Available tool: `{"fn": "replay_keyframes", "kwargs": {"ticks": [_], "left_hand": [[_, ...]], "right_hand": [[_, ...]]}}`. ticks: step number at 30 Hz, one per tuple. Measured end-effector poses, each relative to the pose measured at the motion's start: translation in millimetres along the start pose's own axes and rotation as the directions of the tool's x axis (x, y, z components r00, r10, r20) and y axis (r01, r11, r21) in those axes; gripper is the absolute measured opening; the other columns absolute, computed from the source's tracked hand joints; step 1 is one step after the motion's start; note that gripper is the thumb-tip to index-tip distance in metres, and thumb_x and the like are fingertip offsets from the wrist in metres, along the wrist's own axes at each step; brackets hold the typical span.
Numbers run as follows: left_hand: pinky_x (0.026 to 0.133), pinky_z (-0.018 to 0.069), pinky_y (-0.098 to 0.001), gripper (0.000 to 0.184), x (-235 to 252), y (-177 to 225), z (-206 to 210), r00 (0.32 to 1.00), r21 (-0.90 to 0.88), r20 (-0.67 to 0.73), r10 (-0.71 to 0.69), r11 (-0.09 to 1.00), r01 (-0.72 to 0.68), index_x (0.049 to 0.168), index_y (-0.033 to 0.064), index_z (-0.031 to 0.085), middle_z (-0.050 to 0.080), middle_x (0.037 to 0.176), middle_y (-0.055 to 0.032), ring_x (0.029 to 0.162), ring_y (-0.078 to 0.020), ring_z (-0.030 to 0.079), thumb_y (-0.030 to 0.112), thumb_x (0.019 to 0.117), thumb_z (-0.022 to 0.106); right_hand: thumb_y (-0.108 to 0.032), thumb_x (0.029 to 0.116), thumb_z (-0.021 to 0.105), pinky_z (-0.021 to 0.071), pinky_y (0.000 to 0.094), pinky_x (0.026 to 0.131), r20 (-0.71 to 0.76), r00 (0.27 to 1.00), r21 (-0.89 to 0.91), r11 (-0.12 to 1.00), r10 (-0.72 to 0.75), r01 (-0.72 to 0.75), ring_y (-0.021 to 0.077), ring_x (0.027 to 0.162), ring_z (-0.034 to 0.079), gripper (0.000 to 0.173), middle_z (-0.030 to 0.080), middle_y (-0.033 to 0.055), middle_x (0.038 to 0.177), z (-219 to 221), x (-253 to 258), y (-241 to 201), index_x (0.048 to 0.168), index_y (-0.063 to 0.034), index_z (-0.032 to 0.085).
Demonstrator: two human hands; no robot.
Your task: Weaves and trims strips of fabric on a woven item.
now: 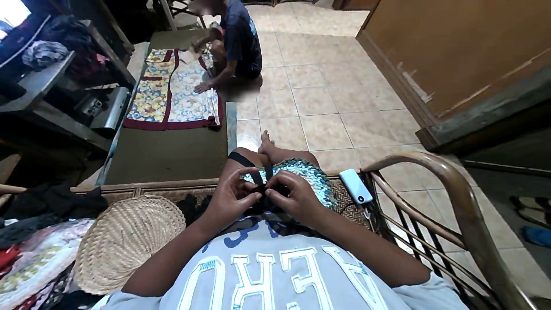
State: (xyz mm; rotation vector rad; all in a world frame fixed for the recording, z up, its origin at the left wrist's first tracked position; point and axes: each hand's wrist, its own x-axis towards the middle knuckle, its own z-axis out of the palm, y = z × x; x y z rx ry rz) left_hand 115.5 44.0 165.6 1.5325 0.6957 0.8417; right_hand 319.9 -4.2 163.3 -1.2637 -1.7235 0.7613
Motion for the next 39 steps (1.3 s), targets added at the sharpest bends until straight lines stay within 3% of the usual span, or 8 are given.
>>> {"fn": "replay_keyframes", "kwargs": {"ticks": [7, 12, 15, 17, 22, 30, 35, 39], "left_hand": [[0.076, 0.0611, -0.0246, 0.053, 0, -1, 1, 1.0, -0.003, -0.013, 0.004, 1.0, -0.004, 0.136, -0.0006, 0.051, 0.073, 0.093, -0.0015, 0.079, -0.008, 0.071, -0.003, 0.0868, 0.072], [0.08, 0.0615, -0.025, 0.052, -2, -4, 4, 0.994, 0.023, -0.069, 0.081, 0.997, -0.08, 0.133, 0.0002, 0.055, 0.074, 0.093, 0.0012, 0.082, -0.0061, 0.072, -0.003, 0.0848, 0.075], [0.082, 0.0616, -0.0272, 0.035, -3, -4, 4, 0.984, 0.065, -0.071, 0.162, 0.985, -0.157, 0.131, -0.003, 0.058, 0.073, 0.101, -0.001, 0.087, -0.007, 0.072, 0.002, 0.0962, 0.064], [0.084, 0.0622, -0.0288, 0.028, -3, -4, 4, 0.981, 0.04, -0.081, 0.177, 0.984, -0.174, 0.129, -0.0018, 0.06, 0.073, 0.102, -0.0003, 0.088, -0.0078, 0.072, 0.003, 0.101, 0.056], [0.084, 0.0615, -0.0265, 0.024, -2, -8, 8, 0.981, -0.044, -0.071, 0.183, 0.982, -0.186, 0.115, -0.0003, 0.069, 0.074, 0.103, 0.0012, 0.09, -0.0063, 0.071, -0.002, 0.0905, 0.07], [0.084, 0.0614, -0.0261, 0.014, 1, -16, 10, 0.946, 0.05, -0.134, 0.295, 0.955, -0.291, 0.104, 0.0016, 0.072, 0.074, 0.101, 0.0019, 0.089, -0.0052, 0.071, 0.0, 0.0901, 0.071], [0.084, 0.0607, -0.0246, 0.013, 3, -18, 7, 0.898, 0.251, -0.096, 0.43, 0.883, -0.397, 0.102, -0.002, 0.072, 0.073, 0.099, -0.0021, 0.09, -0.0044, 0.07, 0.003, 0.0905, 0.072], [0.083, 0.0611, -0.0255, 0.015, 5, -19, 8, 0.889, 0.279, -0.09, 0.449, 0.868, -0.41, 0.103, -0.0031, 0.071, 0.073, 0.101, -0.0038, 0.09, -0.0054, 0.07, 0.004, 0.0898, 0.072]], "right_hand": [[-0.014, 0.0888, 0.065, 0.0492, 0.0153, 0.067, -0.053, 0.998, -0.015, 0.999, -0.046, 0.045, 0.002, 0.075, 0.058, 0.011, 0.06, 0.0013, 0.08, 4, 0, 3, 0.085, -0.0041, 0.069], [-0.011, 0.0892, 0.067, 0.0533, 0.0171, 0.071, -0.108, 0.981, -0.059, 0.986, -0.164, 0.158, 0.0042, 0.077, 0.062, 0.011, 0.065, 0.0043, 0.081, 6, -2, 5, 0.085, -0.0015, 0.072], [-0.009, 0.0885, 0.071, 0.0566, 0.0185, 0.074, -0.162, 0.973, -0.027, 0.986, -0.166, 0.164, 0.0038, 0.079, 0.065, 0.009, 0.068, 0.0042, 0.084, 5, -4, 5, 0.088, -0.0007, 0.074], [-0.007, 0.087, 0.073, 0.0566, 0.0184, 0.075, -0.19, 0.971, 0.075, 0.984, -0.143, 0.159, 0.003, 0.08, 0.065, 0.006, 0.068, 0.002, 0.085, 4, -3, 7, 0.088, -0.0013, 0.074], [-0.001, 0.0842, 0.077, 0.0593, 0.0226, 0.079, -0.183, 0.98, 0.444, 0.884, -0.073, 0.148, 0.0028, 0.085, 0.067, 0.01, 0.07, -0.0043, 0.091, 10, 0, 21, 0.091, -0.0072, 0.075], [0.0, 0.0908, 0.07, 0.0595, 0.0228, 0.082, -0.117, 0.993, 0.519, 0.851, -0.02, 0.078, 0.0029, 0.089, 0.068, 0.009, 0.071, -0.0028, 0.097, 12, -2, 20, 0.097, -0.0044, 0.075], [0.003, 0.0901, 0.068, 0.0593, 0.0223, 0.079, -0.085, 0.994, 0.57, 0.821, 0.071, -0.009, 0.0021, 0.084, 0.068, 0.011, 0.073, -0.0033, 0.093, 11, -3, 14, 0.096, -0.0045, 0.074], [0.003, 0.0909, 0.068, 0.0587, 0.0232, 0.079, -0.036, 0.983, 0.62, 0.776, 0.179, -0.118, 0.0034, 0.082, 0.068, 0.011, 0.073, -0.0026, 0.09, 11, -3, 11, 0.095, -0.0053, 0.074]]}}
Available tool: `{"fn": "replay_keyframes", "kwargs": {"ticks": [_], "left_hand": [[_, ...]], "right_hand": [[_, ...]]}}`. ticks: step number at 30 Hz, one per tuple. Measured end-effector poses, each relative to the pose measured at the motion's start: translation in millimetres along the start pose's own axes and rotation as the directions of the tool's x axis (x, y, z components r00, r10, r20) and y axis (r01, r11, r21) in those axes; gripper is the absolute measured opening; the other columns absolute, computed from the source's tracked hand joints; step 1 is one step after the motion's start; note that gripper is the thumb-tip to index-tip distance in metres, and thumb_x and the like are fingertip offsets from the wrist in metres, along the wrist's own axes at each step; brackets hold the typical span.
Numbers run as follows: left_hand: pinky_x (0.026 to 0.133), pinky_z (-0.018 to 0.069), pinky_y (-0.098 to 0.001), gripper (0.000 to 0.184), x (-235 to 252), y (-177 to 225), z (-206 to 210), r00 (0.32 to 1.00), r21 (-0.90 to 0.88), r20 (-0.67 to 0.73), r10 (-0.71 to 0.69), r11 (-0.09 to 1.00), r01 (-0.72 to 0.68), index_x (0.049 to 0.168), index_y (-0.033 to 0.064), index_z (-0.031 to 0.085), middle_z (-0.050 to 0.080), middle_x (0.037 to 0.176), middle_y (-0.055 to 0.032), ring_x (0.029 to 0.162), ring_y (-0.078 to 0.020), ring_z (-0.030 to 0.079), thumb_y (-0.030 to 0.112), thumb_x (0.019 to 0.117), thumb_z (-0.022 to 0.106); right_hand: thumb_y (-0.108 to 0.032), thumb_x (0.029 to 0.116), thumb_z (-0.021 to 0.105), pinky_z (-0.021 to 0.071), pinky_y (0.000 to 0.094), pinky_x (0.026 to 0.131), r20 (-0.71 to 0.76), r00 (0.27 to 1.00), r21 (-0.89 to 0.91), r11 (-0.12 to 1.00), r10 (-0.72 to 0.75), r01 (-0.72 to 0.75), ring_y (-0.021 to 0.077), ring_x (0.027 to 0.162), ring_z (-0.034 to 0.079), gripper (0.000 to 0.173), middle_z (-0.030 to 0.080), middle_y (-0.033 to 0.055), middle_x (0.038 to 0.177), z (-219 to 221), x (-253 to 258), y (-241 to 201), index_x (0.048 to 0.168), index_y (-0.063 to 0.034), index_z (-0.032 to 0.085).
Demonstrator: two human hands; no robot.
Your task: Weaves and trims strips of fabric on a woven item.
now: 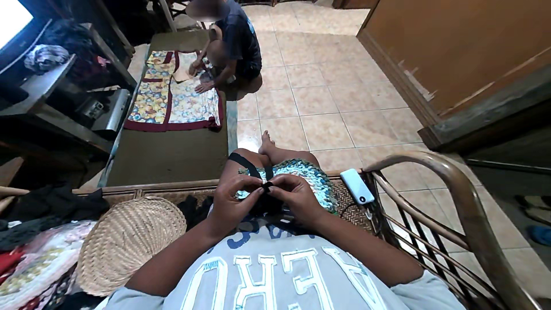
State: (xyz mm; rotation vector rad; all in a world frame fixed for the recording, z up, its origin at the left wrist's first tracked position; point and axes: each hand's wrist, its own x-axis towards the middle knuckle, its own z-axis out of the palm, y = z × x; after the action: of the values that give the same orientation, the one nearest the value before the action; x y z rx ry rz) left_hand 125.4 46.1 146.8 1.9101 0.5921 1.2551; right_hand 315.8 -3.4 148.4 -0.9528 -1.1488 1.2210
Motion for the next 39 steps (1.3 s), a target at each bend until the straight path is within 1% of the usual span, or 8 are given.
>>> {"fn": "replay_keyframes", "kwargs": {"ticks": [8, 15, 18, 21, 23, 26, 33, 39], "left_hand": [[0.083, 0.0614, -0.0254, 0.013, 2, 7, 1, 0.992, -0.112, 0.025, -0.125, 0.985, 0.127, 0.105, -0.0026, 0.071, 0.073, 0.1, -0.0015, 0.088, -0.0046, 0.07, 0.002, 0.094, 0.066], [0.08, 0.0603, -0.0226, 0.011, 4, 8, 0, 0.989, -0.018, 0.052, -0.135, 0.991, 0.136, 0.101, -0.004, 0.068, 0.07, 0.094, -0.0035, 0.086, -0.0033, 0.068, 0.002, 0.0931, 0.063], [0.083, 0.0595, -0.023, 0.013, 5, 5, -1, 0.997, 0.124, 0.054, -0.052, 0.991, 0.045, 0.101, -0.0045, 0.069, 0.07, 0.095, -0.0067, 0.088, -0.0048, 0.068, 0.005, 0.0948, 0.063], [0.085, 0.0575, -0.0255, 0.014, 5, 2, -3, 0.993, 0.302, 0.095, 0.074, 0.948, -0.1, 0.1, -0.0018, 0.071, 0.072, 0.095, -0.009, 0.09, -0.0093, 0.068, 0.009, 0.0959, 0.063], [0.087, 0.0569, -0.0252, 0.012, 5, 4, -3, 0.984, 0.374, 0.121, 0.133, 0.912, -0.169, 0.099, 0.0009, 0.072, 0.072, 0.096, -0.0086, 0.092, -0.0104, 0.069, 0.01, 0.096, 0.064], [0.087, 0.0567, -0.0249, 0.011, 6, 3, -3, 0.977, 0.383, 0.112, 0.182, 0.899, -0.212, 0.1, 0.0015, 0.071, 0.072, 0.096, -0.0082, 0.093, -0.0104, 0.068, 0.009, 0.0969, 0.064], [0.085, 0.0546, -0.0228, 0.014, 2, 1, -1, 0.991, 0.207, 0.038, 0.126, 0.969, -0.131, 0.102, 0.0005, 0.063, 0.065, 0.094, -0.0065, 0.091, -0.0063, 0.063, 0.012, 0.1025, 0.055], [0.087, 0.054, -0.0228, 0.01, 15, 12, -9, 0.973, 0.287, 0.072, 0.221, 0.929, -0.232, 0.108, 0.0043, 0.059, 0.061, 0.099, -0.0072, 0.096, -0.0084, 0.062, 0.011, 0.1015, 0.055]], "right_hand": [[0.002, 0.0914, 0.068, 0.0587, 0.0242, 0.079, 0.003, 1.0, 0.03, 1.0, 0.004, -0.004, 0.0048, 0.081, 0.069, 0.009, 0.073, -0.0013, 0.089, -1, 0, -2, 0.096, -0.0046, 0.074], [0.003, 0.0912, 0.069, 0.0589, 0.0237, 0.08, 0.012, 1.0, -0.038, 0.999, -0.026, 0.026, 0.0041, 0.082, 0.068, 0.01, 0.073, -0.0011, 0.09, 0, 1, -2, 0.097, -0.0029, 0.074], [-0.011, 0.0921, 0.072, 0.0594, 0.0251, 0.078, -0.027, 0.993, -0.179, 0.978, -0.111, 0.104, 0.0048, 0.087, 0.068, 0.014, 0.07, -0.0002, 0.098, 1, 0, -1, 0.104, -0.0054, 0.066], [-0.035, 0.0954, 0.067, 0.0588, 0.0238, 0.082, 0.023, 0.959, -0.426, 0.865, -0.283, 0.265, 0.0061, 0.101, 0.064, 0.03, 0.063, 0.0039, 0.11, 0, 0, -1, 0.091, -0.0055, 0.064], [-0.025, 0.0979, 0.063, 0.0568, 0.0246, 0.088, 0.069, 0.947, -0.503, 0.809, -0.313, 0.304, 0.0078, 0.103, 0.063, 0.026, 0.064, 0.0082, 0.113, 1, 1, -2, 0.085, -0.0026, 0.067], [-0.014, 0.098, 0.055, 0.0522, 0.0246, 0.092, 0.058, 0.959, -0.498, 0.824, -0.276, 0.268, 0.0084, 0.109, 0.06, 0.023, 0.064, 0.008, 0.115, 2, 2, 0, 0.083, -0.0019, 0.067], [-0.014, 0.0978, 0.055, 0.0513, 0.022, 0.088, 0.07, 0.975, -0.454, 0.863, -0.211, 0.22, 0.0048, 0.103, 0.059, 0.02, 0.063, 0.004, 0.11, 4, 3, -7, 0.083, -0.0041, 0.065], [-0.016, 0.0984, 0.054, 0.0519, 0.0244, 0.092, 0.138, 0.927, -0.492, 0.788, -0.348, 0.37, 0.0071, 0.108, 0.06, 0.021, 0.064, 0.0045, 0.109, 7, 11, -37, 0.083, -0.0048, 0.065]]}}
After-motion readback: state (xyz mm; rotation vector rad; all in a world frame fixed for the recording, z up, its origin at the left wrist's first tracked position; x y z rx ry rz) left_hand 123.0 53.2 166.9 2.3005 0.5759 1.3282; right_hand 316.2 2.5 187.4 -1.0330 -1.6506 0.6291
